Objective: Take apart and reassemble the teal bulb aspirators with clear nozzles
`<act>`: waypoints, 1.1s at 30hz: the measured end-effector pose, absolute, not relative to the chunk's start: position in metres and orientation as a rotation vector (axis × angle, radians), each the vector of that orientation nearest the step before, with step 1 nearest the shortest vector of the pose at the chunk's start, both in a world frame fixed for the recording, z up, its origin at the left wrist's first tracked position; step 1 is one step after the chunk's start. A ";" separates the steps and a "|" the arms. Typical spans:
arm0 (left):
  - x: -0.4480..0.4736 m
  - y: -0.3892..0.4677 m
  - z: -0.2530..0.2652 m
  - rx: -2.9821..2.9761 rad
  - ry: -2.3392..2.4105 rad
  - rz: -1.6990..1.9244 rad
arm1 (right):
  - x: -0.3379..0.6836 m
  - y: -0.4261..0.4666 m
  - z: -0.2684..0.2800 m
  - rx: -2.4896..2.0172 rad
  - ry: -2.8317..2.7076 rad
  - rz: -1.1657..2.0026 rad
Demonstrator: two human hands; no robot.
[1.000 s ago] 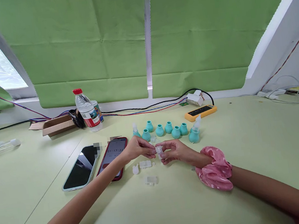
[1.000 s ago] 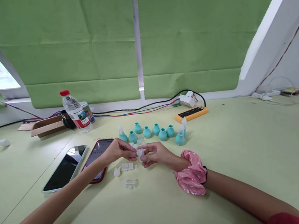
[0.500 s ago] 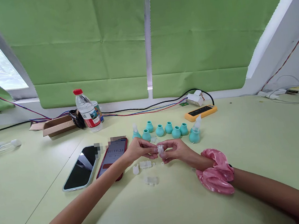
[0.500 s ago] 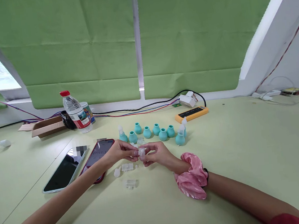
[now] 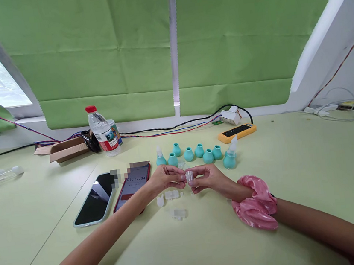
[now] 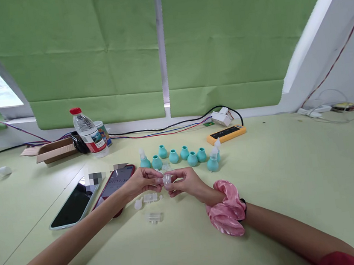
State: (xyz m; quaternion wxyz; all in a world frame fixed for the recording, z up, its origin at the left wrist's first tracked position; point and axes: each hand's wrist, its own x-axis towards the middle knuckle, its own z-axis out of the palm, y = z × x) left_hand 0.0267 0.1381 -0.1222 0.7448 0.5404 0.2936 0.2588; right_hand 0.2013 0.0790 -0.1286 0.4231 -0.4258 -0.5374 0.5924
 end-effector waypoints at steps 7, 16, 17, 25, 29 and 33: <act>0.026 0.136 -0.118 1.316 0.662 0.567 | 0.200 0.078 -0.128 -1.091 -1.331 1.464; 0.028 0.131 -0.115 1.360 0.662 0.630 | 0.200 0.077 -0.123 -1.058 -1.331 1.442; 0.028 0.131 -0.115 1.356 0.653 0.626 | 0.200 0.077 -0.122 -1.059 -1.331 1.436; 0.028 0.133 -0.117 1.320 0.628 0.586 | 0.199 0.077 -0.125 -0.996 -1.273 1.525; 0.027 0.134 -0.115 1.335 0.608 0.592 | 0.200 0.077 -0.126 -0.948 -1.251 1.561; 0.027 0.132 -0.111 1.388 0.637 0.605 | 0.200 0.077 -0.124 -0.974 -1.294 1.510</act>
